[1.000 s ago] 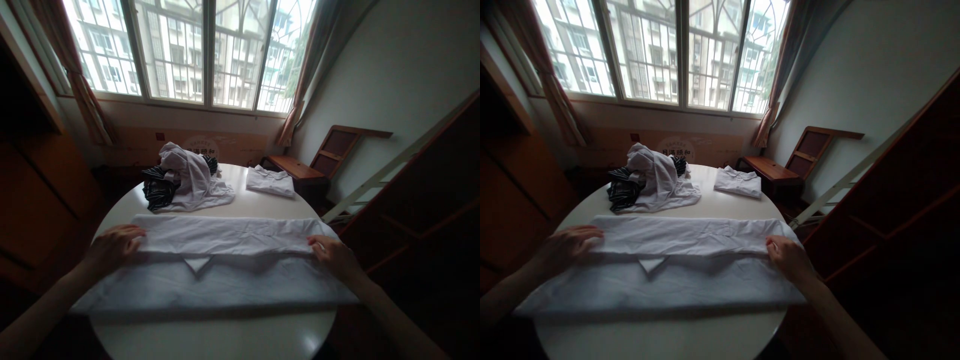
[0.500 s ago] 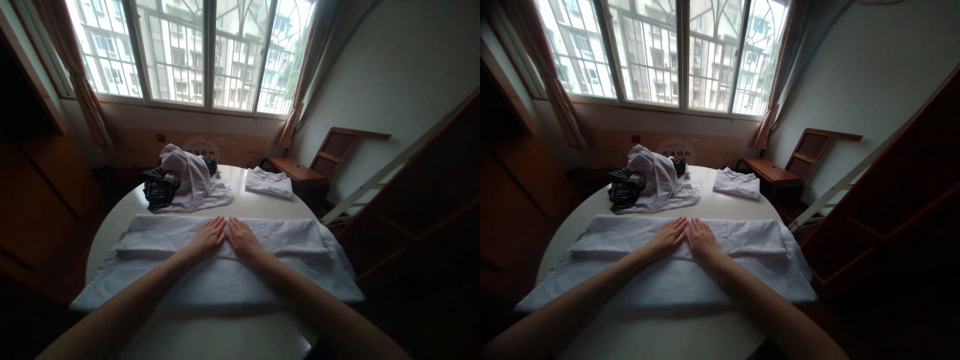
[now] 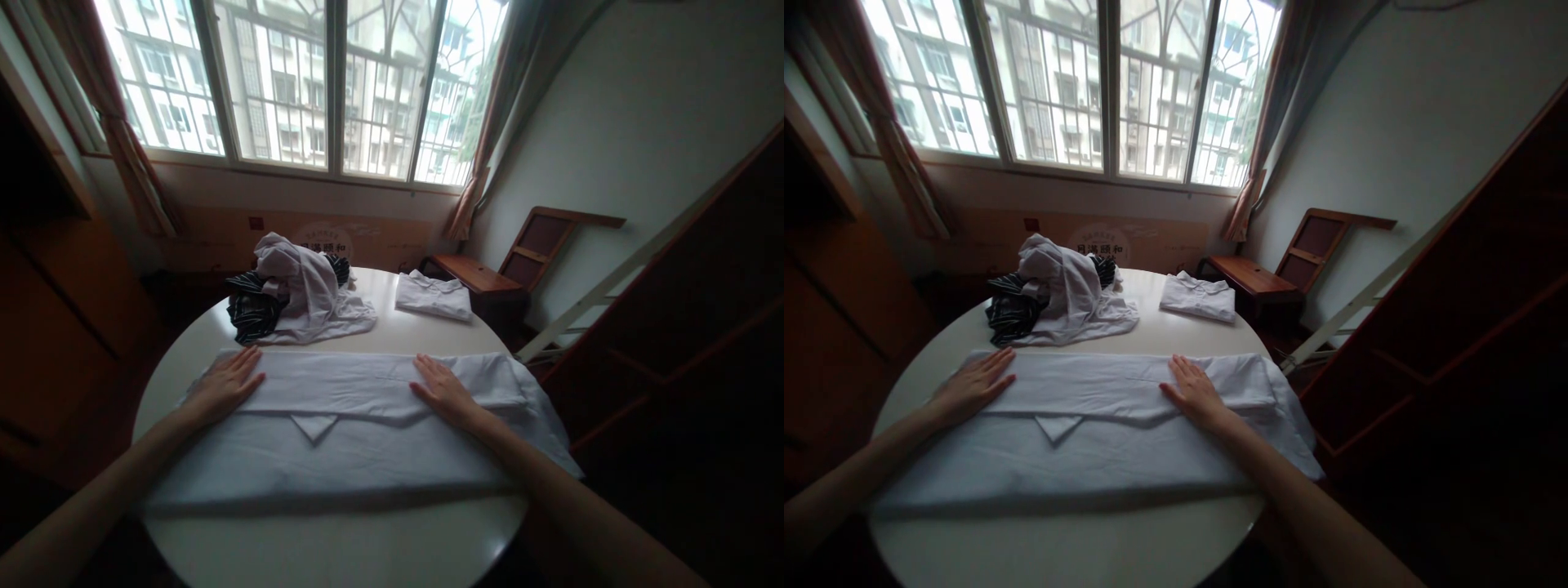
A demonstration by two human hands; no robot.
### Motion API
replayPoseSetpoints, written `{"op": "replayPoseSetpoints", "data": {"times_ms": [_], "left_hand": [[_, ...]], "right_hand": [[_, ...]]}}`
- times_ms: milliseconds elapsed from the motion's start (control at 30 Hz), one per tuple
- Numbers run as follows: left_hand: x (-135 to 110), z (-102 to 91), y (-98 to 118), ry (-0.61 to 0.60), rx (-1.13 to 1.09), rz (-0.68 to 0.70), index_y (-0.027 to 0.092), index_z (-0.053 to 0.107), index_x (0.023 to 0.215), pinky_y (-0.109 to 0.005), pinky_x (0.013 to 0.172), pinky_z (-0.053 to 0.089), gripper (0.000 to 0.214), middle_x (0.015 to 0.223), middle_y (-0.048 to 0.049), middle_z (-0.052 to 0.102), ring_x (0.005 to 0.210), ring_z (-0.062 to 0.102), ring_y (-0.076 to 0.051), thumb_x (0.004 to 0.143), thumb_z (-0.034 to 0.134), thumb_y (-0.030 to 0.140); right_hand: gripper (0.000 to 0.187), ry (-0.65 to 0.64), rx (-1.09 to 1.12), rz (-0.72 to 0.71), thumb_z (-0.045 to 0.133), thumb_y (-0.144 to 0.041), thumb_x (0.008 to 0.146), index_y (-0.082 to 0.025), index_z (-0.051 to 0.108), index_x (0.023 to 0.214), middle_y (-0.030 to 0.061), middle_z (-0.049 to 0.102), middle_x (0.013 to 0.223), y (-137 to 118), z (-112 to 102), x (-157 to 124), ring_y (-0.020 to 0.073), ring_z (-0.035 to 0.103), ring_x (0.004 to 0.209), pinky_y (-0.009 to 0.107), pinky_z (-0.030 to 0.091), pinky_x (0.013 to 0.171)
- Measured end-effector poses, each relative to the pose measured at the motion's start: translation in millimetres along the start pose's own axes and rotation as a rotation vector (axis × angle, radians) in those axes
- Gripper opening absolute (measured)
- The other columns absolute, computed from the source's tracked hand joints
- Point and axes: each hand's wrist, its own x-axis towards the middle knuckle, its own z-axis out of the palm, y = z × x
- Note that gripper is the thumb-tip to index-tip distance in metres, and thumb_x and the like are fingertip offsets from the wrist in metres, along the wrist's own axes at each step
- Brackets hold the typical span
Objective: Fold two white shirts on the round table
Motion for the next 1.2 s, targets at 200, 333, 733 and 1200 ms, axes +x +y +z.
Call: {"op": "replayPoseSetpoints", "data": {"times_ms": [200,333,733,1200], "left_hand": [[-4,-0.8,-14,-0.005,0.047,-0.168,0.002,0.034,0.132,-0.040,0.103,0.025,0.068,0.140,-0.0148,0.031,0.130,0.026,-0.026,0.082,0.022,0.046],[-2,-0.5,-13,0.006,0.027,-0.203,0.001,0.033,0.132,-0.042,0.102,0.026,0.069,0.140,-0.0156,0.031,0.130,0.026,-0.026,0.081,0.022,0.047],[-2,-6.2,-26,0.216,0.046,-0.313,-0.005,0.043,0.120,-0.041,0.092,0.036,0.070,0.118,-0.0261,0.052,0.109,0.049,-0.033,0.078,0.027,0.049],[-27,-31.2,-50,0.348,0.026,-0.458,0.009,0.047,0.107,-0.032,0.065,0.048,0.042,0.094,-0.0127,0.061,0.082,0.060,-0.024,0.088,0.024,0.039]], "right_hand": [[0.055,0.055,-0.199,0.211,0.029,-0.048,0.087,-0.012,0.045,0.125,0.0153,0.046,0.130,83,-8,-33,0.0236,0.039,0.122,0.042,0.031,0.099],[0.054,0.030,-0.288,0.300,0.031,-0.046,0.086,-0.010,0.047,0.123,0.0155,0.046,0.130,116,-13,-45,0.0243,0.038,0.123,0.041,0.030,0.100],[0.052,0.229,-0.137,0.671,0.056,-0.052,0.068,-0.010,0.059,0.099,0.0166,0.063,0.099,142,-31,-37,0.0274,0.058,0.094,0.036,0.045,0.078],[0.031,0.303,-0.140,0.558,0.057,-0.029,0.075,-0.009,0.060,0.098,0.0175,0.061,0.101,95,-72,67,0.0292,0.054,0.096,0.037,0.042,0.078]]}}
